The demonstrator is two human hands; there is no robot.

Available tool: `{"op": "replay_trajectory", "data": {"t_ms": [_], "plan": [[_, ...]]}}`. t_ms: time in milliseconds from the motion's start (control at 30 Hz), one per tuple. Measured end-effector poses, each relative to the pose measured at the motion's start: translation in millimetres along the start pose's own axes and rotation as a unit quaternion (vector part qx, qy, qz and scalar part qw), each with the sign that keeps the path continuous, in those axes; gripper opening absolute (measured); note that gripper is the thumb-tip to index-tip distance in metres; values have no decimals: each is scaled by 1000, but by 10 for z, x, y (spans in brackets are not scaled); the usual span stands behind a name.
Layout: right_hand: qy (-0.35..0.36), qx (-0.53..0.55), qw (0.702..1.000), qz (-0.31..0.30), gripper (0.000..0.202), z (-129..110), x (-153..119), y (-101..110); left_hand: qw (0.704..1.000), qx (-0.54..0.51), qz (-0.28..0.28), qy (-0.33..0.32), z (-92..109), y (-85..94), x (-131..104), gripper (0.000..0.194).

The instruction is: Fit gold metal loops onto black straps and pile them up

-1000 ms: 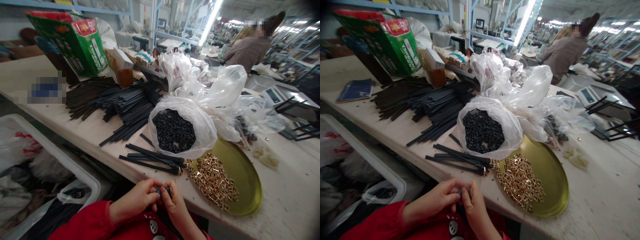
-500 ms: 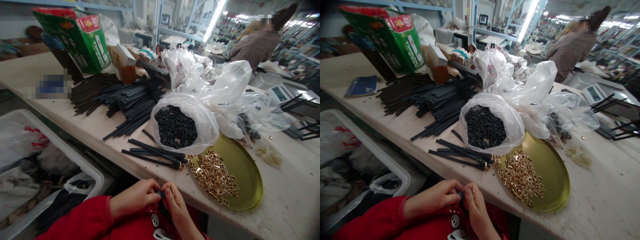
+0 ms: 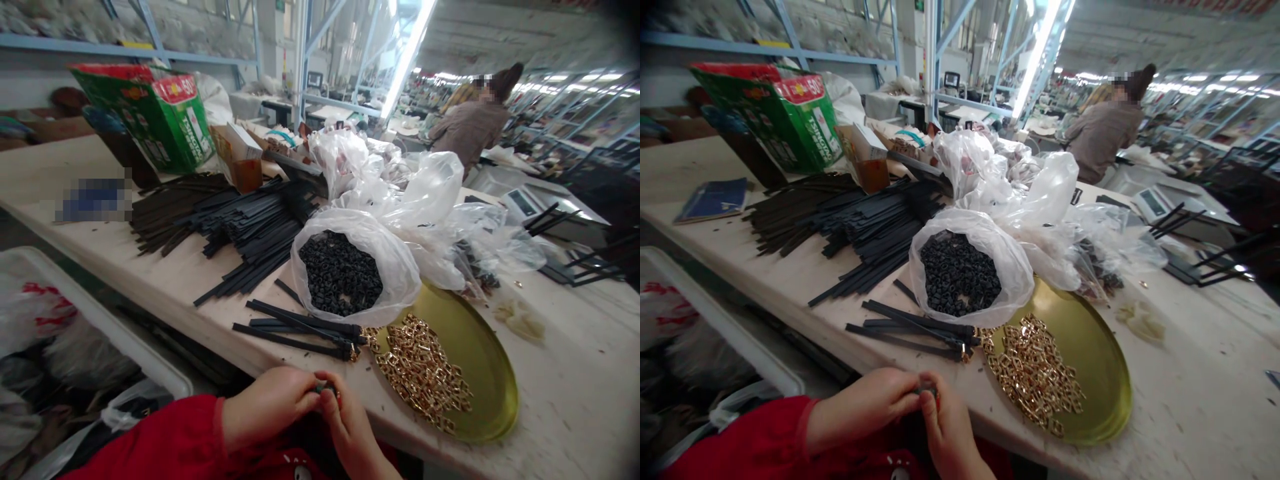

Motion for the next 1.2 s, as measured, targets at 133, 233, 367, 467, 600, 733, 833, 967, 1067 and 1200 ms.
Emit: {"op": "replay_trajectory", "data": {"t_ms": [133,233,367,467,600,733,833,967,1067,1200], "plan": [[25,-144,978,148,31,-77,429,356,976,169,138,-6,-68,345,296,18],[99,-279,939,173,27,-41,652,479,956,229,183,-29,-148,425,556,15],[189,-393,877,202,25,180,706,478,939,269,214,-6,-352,552,737,17],[255,-438,836,210,26,353,691,494,918,296,257,60,-598,841,753,20],[349,-478,771,235,23,438,698,553,877,326,305,177,-937,1197,802,20],[368,-479,753,261,20,376,677,585,856,344,324,213,-1083,1251,873,15],[377,-477,751,259,19,284,619,573,847,351,335,217,-1099,1227,869,13],[387,-464,760,240,19,131,528,538,842,353,344,217,-1077,1227,812,16],[382,-443,781,221,19,-18,456,501,844,356,343,208,-1028,1220,768,14],[348,-391,829,199,16,-251,357,440,850,348,342,197,-930,1227,703,21]]}}
Point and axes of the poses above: each hand's wrist, its own x-axis towards the middle knuckle, its own y-axis out of the back of the hand, z = x × y, the point moved 2 cm from there along x, towards the middle knuckle
